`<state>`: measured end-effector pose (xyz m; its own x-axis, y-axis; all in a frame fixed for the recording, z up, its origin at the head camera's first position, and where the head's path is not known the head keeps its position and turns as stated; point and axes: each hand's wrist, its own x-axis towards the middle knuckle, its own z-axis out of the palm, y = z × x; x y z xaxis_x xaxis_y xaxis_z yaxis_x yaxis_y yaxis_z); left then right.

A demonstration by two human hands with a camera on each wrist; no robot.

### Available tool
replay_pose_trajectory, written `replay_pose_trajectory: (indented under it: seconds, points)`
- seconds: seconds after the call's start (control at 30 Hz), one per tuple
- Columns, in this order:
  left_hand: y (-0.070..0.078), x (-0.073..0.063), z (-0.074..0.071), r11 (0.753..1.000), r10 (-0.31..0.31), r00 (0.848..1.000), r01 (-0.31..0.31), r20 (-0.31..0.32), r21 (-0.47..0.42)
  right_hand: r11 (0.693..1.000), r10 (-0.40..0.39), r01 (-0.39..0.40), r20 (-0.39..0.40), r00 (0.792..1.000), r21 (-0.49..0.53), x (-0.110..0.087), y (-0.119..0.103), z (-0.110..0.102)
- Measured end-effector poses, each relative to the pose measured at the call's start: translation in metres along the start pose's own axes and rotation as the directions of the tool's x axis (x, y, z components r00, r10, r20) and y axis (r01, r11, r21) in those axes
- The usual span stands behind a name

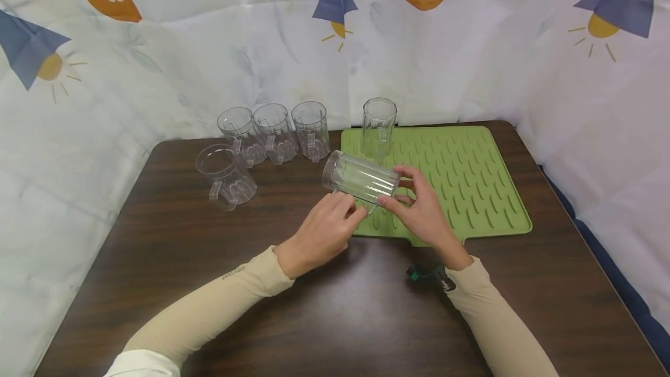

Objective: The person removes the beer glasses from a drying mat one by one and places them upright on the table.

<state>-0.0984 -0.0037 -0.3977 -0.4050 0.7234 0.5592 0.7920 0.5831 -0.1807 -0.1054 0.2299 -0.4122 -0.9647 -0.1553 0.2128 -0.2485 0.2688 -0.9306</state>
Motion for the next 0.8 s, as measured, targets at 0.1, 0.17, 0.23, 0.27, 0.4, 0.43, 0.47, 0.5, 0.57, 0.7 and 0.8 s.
replay_pose_trajectory:
  seconds: [0.1, 0.17, 0.23, 0.27, 0.4, 0.43, 0.47, 0.5, 0.57, 0.7, 0.8]
  points:
    - [0.0016, 0.0000, 0.0004, 0.999, 0.004, 1.000, -0.003, -0.008, 0.038, 1.000, 0.005, -0.005, 0.002, 1.000, 0.006, 0.0001, 0.0001, 0.0003]
    - [0.0027, 0.0000, 0.0004, 0.998, 0.004, 1.000, -0.004, -0.008, 0.057, 1.000, 0.006, -0.006, 0.001, 1.000, 0.013, 0.0001, -0.0002, 0.0004]
    - [0.0037, 0.0000, 0.0003, 0.997, 0.004, 1.000, -0.004, -0.003, 0.075, 1.000, 0.008, -0.008, 0.001, 1.000, 0.024, 0.0003, -0.0002, 0.0007]
    - [0.0042, -0.0001, 0.0004, 0.996, 0.004, 1.000, -0.004, -0.001, 0.085, 1.000, 0.008, -0.008, 0.000, 1.000, 0.028, 0.0004, -0.0001, 0.0009]
    - [0.0058, -0.0001, -0.0004, 0.994, -0.001, 1.000, 0.000, 0.014, 0.108, 0.999, 0.006, -0.005, -0.010, 1.000, 0.045, 0.0002, -0.0001, 0.0011]
    - [0.0062, -0.0001, -0.0005, 0.994, -0.002, 1.000, 0.000, 0.016, 0.113, 0.999, 0.005, -0.004, -0.013, 1.000, 0.051, -0.0001, -0.0001, 0.0011]
    - [0.0066, -0.0002, -0.0004, 0.993, -0.001, 1.000, -0.001, 0.019, 0.117, 0.999, 0.002, -0.001, -0.017, 1.000, 0.054, -0.0002, -0.0003, 0.0011]
    - [0.0069, -0.0002, -0.0007, 0.993, -0.001, 1.000, -0.002, 0.022, 0.121, 0.998, -0.001, 0.002, -0.020, 1.000, 0.059, -0.0004, -0.0007, 0.0011]
    - [0.0074, -0.0004, -0.0009, 0.992, 0.001, 1.000, -0.005, 0.026, 0.127, 0.998, -0.005, 0.006, -0.026, 1.000, 0.070, -0.0007, -0.0010, 0.0012]
    - [0.0072, -0.0014, -0.0020, 0.989, 0.007, 0.999, -0.012, 0.038, 0.147, 0.995, -0.016, 0.019, -0.036, 0.999, 0.100, -0.0001, -0.0009, 0.0012]
    - [0.0058, -0.0030, -0.0031, 0.988, 0.010, 0.999, -0.016, 0.043, 0.152, 0.992, -0.021, 0.027, -0.044, 0.999, 0.120, 0.0004, -0.0007, 0.0011]
